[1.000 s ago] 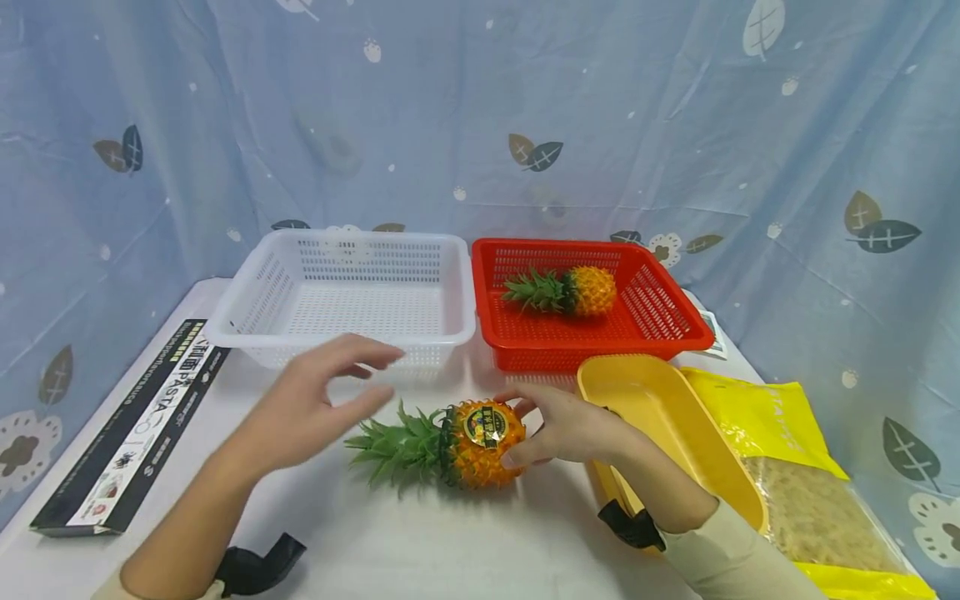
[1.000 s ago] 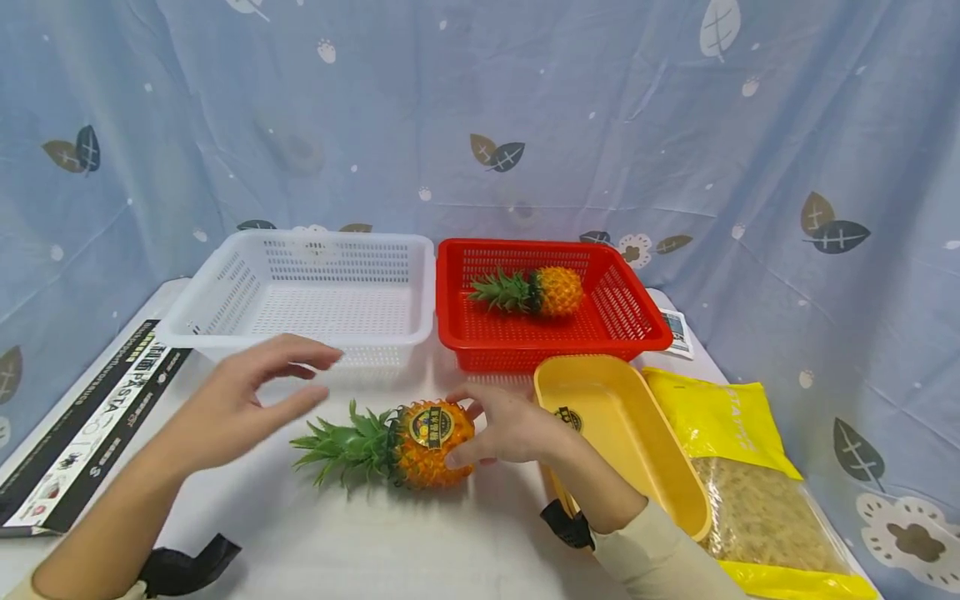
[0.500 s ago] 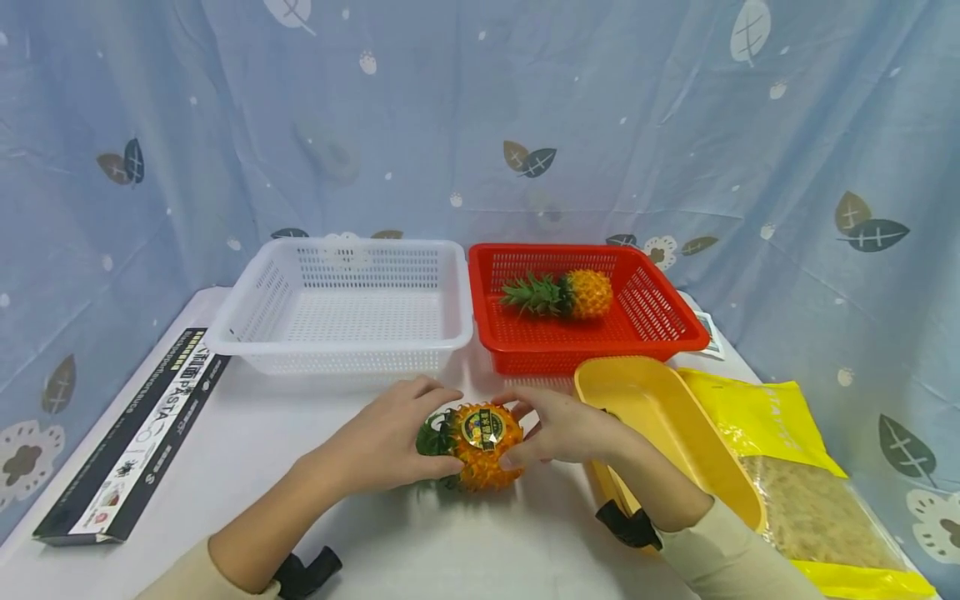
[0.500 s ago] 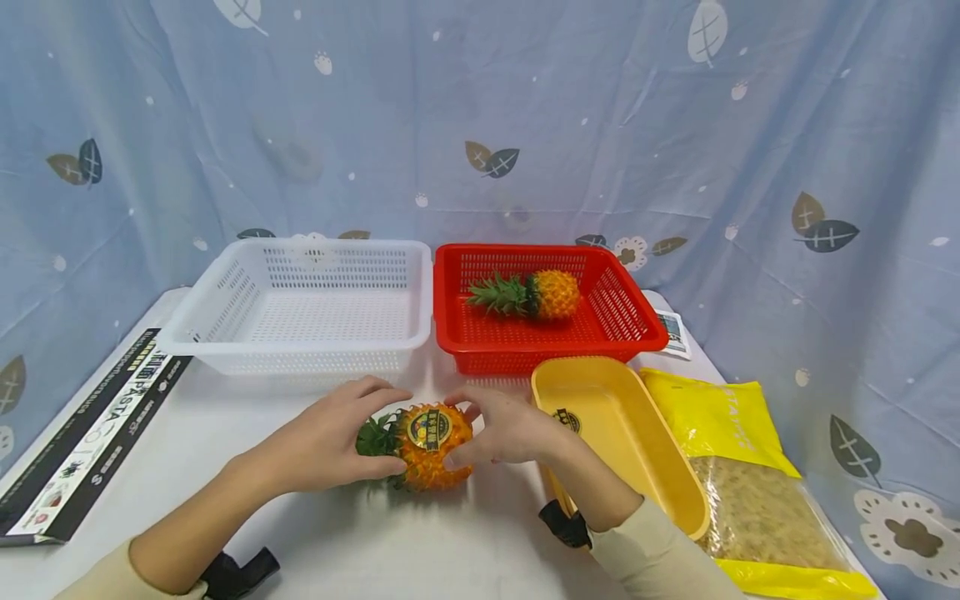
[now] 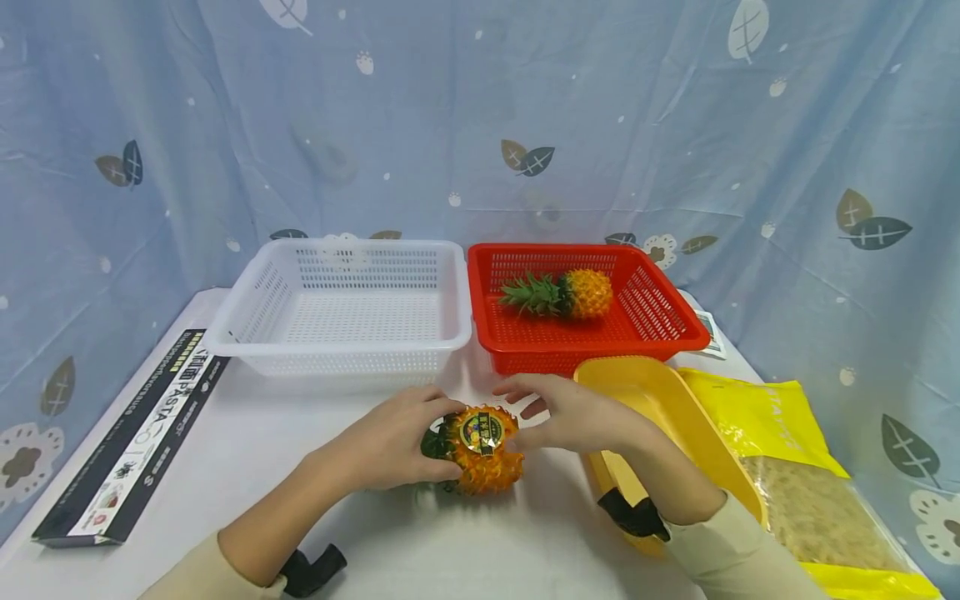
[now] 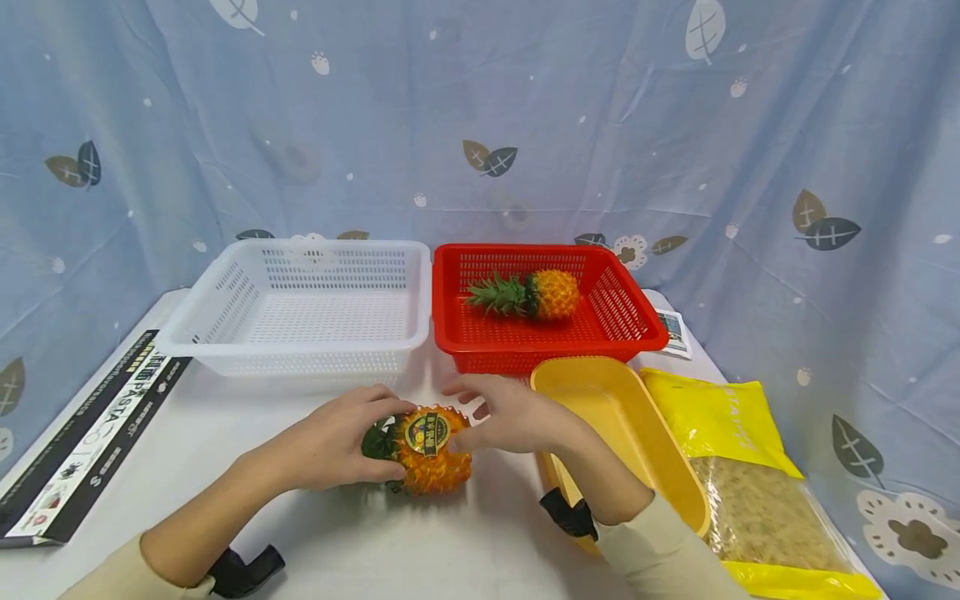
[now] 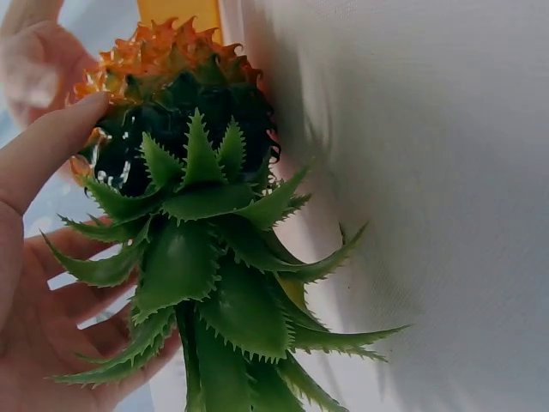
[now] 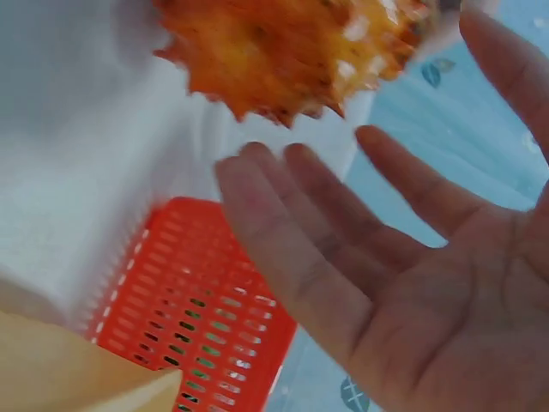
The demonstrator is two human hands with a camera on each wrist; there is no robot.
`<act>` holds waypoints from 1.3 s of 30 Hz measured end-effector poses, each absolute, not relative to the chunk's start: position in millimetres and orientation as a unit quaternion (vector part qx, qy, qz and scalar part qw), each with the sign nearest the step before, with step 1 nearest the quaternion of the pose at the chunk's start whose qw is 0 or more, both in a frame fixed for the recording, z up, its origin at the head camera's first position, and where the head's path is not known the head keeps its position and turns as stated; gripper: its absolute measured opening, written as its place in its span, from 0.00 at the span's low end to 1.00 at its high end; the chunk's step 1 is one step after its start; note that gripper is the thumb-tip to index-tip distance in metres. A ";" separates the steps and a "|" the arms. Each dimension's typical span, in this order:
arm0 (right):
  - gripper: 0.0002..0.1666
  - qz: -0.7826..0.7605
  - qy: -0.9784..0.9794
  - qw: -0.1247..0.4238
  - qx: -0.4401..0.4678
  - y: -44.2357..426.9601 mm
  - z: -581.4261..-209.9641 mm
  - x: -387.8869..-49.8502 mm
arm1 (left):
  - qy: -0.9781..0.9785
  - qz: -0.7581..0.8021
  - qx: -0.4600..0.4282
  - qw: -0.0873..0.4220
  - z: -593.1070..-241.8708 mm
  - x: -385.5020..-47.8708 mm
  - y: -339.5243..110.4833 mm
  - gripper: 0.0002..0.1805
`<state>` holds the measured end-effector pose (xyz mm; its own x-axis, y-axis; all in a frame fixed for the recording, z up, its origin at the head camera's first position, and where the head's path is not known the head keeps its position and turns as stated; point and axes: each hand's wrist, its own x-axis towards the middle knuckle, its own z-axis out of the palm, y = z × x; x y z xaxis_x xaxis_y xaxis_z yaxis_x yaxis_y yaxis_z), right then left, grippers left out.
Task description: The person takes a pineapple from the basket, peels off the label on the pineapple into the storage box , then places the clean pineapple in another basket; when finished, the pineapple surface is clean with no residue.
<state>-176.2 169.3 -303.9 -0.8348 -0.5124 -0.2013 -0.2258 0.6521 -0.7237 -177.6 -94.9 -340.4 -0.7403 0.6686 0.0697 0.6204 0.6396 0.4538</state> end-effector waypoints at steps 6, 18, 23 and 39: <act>0.20 -0.346 0.897 0.156 -0.226 158.1 -299.6 -180.1 | 0.903 0.236 0.353 0.058 -341.7 -178.3 -95.7 0.35; 0.15 -0.289 0.923 0.163 -0.195 142.1 -301.5 -184.0 | 0.904 0.247 0.345 0.054 -342.7 -178.1 -96.1 0.32; 0.14 -0.286 0.924 0.171 -0.189 143.9 -301.0 -182.7 | 0.899 0.261 0.347 0.057 -342.8 -177.7 -93.2 0.31; 0.04 -0.330 0.906 0.161 -0.211 140.6 -298.3 -186.4 | 0.904 0.244 0.345 0.059 -338.5 -176.1 -93.0 0.32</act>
<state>-186.4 140.6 -298.3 -0.8588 -0.4892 -0.1520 -0.2764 0.6924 -0.6665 -176.1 -93.0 -338.5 -0.7549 0.6529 0.0623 0.5956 0.6426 0.4820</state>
